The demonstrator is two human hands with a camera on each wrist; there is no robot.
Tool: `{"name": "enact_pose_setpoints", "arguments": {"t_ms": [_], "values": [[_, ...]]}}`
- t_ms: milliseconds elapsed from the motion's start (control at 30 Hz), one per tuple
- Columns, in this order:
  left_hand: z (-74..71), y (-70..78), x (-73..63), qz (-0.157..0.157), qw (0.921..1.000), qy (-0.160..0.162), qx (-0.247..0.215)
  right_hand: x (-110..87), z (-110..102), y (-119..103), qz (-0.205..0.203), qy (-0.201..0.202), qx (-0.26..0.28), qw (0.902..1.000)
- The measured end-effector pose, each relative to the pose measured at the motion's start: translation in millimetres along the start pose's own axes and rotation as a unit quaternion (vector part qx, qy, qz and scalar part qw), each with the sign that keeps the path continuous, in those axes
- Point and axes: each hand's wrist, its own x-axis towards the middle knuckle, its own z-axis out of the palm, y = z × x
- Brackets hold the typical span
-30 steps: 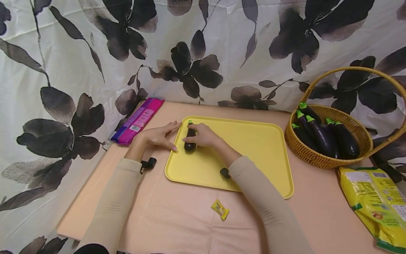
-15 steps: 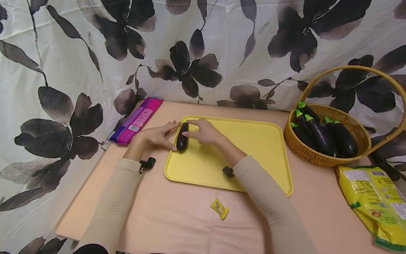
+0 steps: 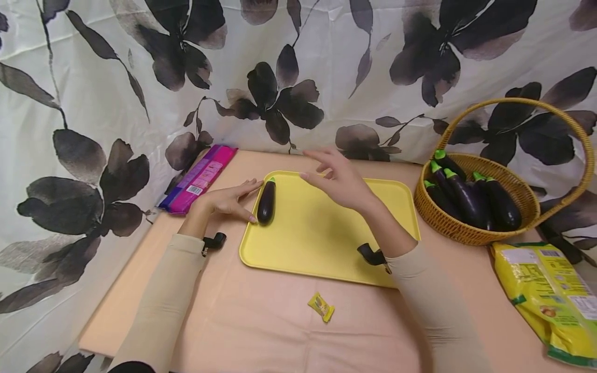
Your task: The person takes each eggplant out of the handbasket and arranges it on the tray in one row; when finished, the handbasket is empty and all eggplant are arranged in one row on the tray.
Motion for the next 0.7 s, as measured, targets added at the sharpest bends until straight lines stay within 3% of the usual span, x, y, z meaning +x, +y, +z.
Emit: {"name": "enact_pose_setpoints", "arguments": {"t_ms": [333,700], "values": [[0.5,-1.7,-0.5,-0.006,0.9999,-0.006,-0.011,-38.7,-37,12,-0.008,0.081,-0.055,0.9952],[-2.1,1.4,-2.4,0.0,1.0,-0.006,-0.002,-62.0,-65,33,-0.017,0.15,-0.075,0.9857]]}}
